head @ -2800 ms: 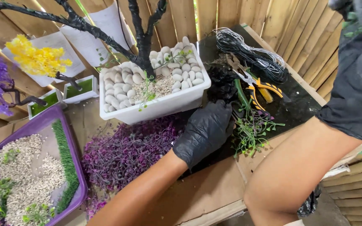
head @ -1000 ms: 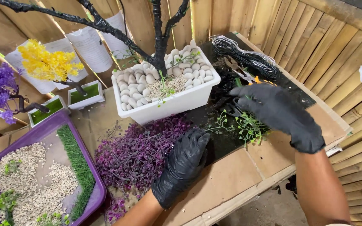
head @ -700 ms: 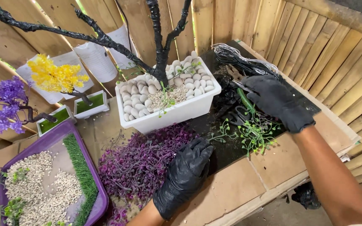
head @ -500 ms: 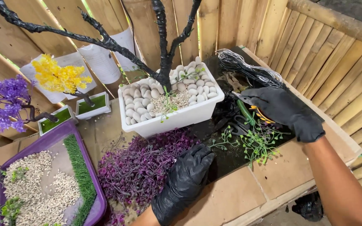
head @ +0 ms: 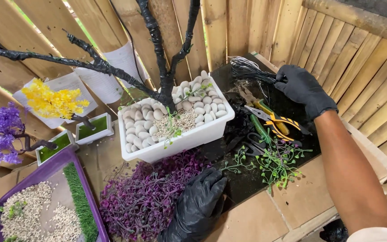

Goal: The person arranges small green artificial plants into a white rectangular pot containing white stones and a black tree trunk. They use their gloved hands to position the plants among the stones and around the base of the tree.

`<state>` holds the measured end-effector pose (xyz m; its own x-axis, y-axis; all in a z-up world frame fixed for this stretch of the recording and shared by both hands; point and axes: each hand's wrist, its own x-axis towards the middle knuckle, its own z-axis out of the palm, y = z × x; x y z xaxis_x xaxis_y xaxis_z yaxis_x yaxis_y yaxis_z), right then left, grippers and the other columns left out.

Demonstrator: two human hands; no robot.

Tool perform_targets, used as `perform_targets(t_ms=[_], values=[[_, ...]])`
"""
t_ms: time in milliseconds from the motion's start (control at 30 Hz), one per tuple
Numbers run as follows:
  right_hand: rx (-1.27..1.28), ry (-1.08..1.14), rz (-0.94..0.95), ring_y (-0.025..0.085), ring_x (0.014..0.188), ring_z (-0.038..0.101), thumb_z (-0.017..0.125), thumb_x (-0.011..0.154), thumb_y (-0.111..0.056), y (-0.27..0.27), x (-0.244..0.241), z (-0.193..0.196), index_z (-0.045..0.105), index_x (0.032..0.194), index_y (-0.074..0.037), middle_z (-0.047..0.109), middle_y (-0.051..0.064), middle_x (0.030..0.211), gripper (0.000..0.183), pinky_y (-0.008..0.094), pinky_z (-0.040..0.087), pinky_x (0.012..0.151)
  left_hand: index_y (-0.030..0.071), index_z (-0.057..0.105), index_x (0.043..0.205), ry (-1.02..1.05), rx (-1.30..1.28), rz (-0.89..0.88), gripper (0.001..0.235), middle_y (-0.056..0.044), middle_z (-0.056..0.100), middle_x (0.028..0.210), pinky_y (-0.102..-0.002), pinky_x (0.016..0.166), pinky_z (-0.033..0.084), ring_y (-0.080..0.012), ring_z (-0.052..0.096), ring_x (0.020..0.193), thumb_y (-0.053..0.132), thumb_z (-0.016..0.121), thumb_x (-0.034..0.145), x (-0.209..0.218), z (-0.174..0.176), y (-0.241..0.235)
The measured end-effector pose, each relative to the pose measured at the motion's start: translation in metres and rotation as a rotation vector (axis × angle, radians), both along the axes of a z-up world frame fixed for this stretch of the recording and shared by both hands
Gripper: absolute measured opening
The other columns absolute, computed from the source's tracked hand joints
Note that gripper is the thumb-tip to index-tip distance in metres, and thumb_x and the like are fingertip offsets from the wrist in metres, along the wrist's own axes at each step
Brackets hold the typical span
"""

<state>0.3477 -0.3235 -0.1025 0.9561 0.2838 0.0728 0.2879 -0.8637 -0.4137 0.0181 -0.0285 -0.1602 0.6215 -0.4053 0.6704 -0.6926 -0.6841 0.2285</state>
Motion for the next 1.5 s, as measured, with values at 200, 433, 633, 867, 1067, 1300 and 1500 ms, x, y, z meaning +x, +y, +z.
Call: perform_targets(t_ms=[200, 433, 633, 867, 1067, 1300, 1500], values=[[0.092, -0.048, -0.005, 0.037, 0.090, 0.058, 0.069, 0.100, -0.024, 0.007, -0.014, 0.007, 0.055, 0.110, -0.014, 0.064, 0.016, 0.106, 0.021, 0.048, 0.044, 0.072, -0.001, 0.061, 0.131, 0.075, 0.020, 0.048, 0.045, -0.026, 0.066, 0.128, -0.059, 0.097, 0.054, -0.0484, 0.064, 0.115, 0.010, 0.070, 0.089, -0.008, 0.012, -0.002], [0.321, -0.074, 0.045, 0.039, 0.139, 0.036, 0.071, 0.080, -0.026, 0.001, -0.019, 0.009, 0.074, 0.091, -0.024, 0.044, 0.008, 0.151, 0.012, 0.060, 0.036, 0.108, -0.001, 0.061, 0.132, 0.199, 0.070, 0.092, 0.047, -0.027, 0.064, 0.131, -0.059, 0.097, 0.052, -0.0492, 0.060, 0.121, 0.019, 0.069, 0.091, -0.009, 0.010, -0.003], [-0.103, -0.182, 0.234, 0.032, 0.114, 0.057, 0.059, 0.099, -0.024, -0.001, -0.011, -0.002, 0.078, 0.116, -0.027, 0.069, 0.002, 0.121, 0.025, 0.051, 0.049, 0.095, 0.001, 0.059, 0.134, 0.165, 0.087, 0.113, 0.047, -0.025, 0.063, 0.134, -0.060, 0.097, 0.053, -0.0485, 0.059, 0.123, 0.021, 0.070, 0.093, -0.012, 0.011, -0.004], [0.048, 0.047, 0.181, 0.027, 0.100, 0.070, 0.056, 0.089, -0.013, 0.015, -0.036, 0.004, 0.075, 0.113, -0.012, 0.075, 0.004, 0.114, 0.030, 0.042, 0.054, 0.090, 0.001, 0.065, 0.129, 0.229, 0.147, 0.137, 0.047, -0.024, 0.063, 0.131, -0.060, 0.094, 0.053, -0.0475, 0.059, 0.120, 0.025, 0.070, 0.089, -0.007, 0.005, -0.004], [-0.022, 0.045, 0.250, 0.028, 0.109, 0.070, 0.054, 0.092, -0.008, 0.016, -0.031, 0.001, 0.075, 0.122, -0.015, 0.074, 0.004, 0.125, 0.037, 0.043, 0.055, 0.097, 0.002, 0.065, 0.129, 0.223, 0.127, 0.145, 0.046, -0.025, 0.064, 0.130, -0.061, 0.092, 0.053, -0.0476, 0.059, 0.120, 0.020, 0.071, 0.087, -0.010, 0.012, -0.006], [-0.070, -0.025, 0.166, 0.034, 0.086, 0.065, 0.055, 0.098, -0.019, 0.019, -0.031, 0.000, 0.066, 0.112, -0.020, 0.068, 0.011, 0.108, 0.018, 0.050, 0.052, 0.070, 0.002, 0.067, 0.126, 0.157, 0.133, 0.102, 0.051, -0.025, 0.066, 0.129, -0.062, 0.096, 0.051, -0.0481, 0.061, 0.120, 0.020, 0.077, 0.080, -0.007, 0.003, -0.002], [-0.211, -0.011, 0.080, 0.031, 0.088, 0.067, 0.072, 0.095, -0.043, 0.021, -0.015, -0.018, 0.069, 0.110, -0.020, 0.071, 0.009, 0.103, 0.029, 0.046, 0.054, 0.069, 0.002, 0.064, 0.130, 0.207, 0.087, 0.092, 0.047, -0.026, 0.064, 0.131, -0.062, 0.096, 0.051, -0.0495, 0.059, 0.121, 0.016, 0.073, 0.087, -0.010, 0.007, -0.003]])
